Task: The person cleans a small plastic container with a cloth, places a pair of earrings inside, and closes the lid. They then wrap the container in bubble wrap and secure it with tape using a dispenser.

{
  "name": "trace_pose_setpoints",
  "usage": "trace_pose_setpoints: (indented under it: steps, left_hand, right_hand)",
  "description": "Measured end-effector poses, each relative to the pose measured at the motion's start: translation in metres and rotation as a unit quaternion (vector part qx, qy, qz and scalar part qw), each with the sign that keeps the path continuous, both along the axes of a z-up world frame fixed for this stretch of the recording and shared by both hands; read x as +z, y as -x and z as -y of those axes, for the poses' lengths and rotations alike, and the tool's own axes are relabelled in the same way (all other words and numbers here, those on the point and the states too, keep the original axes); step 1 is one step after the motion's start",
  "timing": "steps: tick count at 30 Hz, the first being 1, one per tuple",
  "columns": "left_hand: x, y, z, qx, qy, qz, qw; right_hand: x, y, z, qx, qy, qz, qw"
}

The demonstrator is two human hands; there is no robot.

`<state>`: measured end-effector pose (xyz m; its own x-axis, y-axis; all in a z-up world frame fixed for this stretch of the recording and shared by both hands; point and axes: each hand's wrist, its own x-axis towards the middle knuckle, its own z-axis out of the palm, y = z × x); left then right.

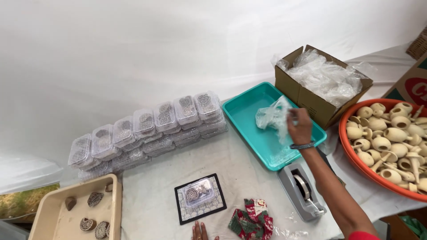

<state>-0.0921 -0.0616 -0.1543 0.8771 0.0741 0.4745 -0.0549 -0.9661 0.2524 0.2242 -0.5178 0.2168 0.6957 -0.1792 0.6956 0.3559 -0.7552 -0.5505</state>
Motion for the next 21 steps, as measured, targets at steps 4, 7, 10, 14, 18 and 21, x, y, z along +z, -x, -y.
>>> trace_pose_setpoints:
  steps: [4,7,10,14,18,21]
  left_hand:
    - [0.018,0.006,-0.015,-0.049,0.037,-0.053,0.997]
    - [0.033,0.007,-0.033,-0.100,0.107,-0.195,0.970]
    - [0.036,0.009,-0.045,-0.125,0.175,-0.280,0.935]
    - [0.039,0.005,-0.051,-0.170,0.222,-0.302,0.911]
    - [0.049,0.014,-0.046,-0.167,0.217,-0.284,0.919]
    - [0.049,0.018,-0.040,-0.154,0.204,-0.274,0.927]
  right_hand:
    - [-0.017,0.024,0.018,0.092,-0.186,-0.153,0.966]
    - [-0.036,0.043,0.015,0.164,-0.356,-0.271,0.879]
    - [-0.046,0.066,0.004,0.132,-0.339,-0.295,0.883]
    - [-0.042,0.103,0.010,0.111,-0.093,-0.332,0.932]
    - [-0.042,0.128,0.074,-0.046,-0.068,-0.285,0.955]
    - [-0.028,0.148,0.119,-0.204,0.053,-0.217,0.953]
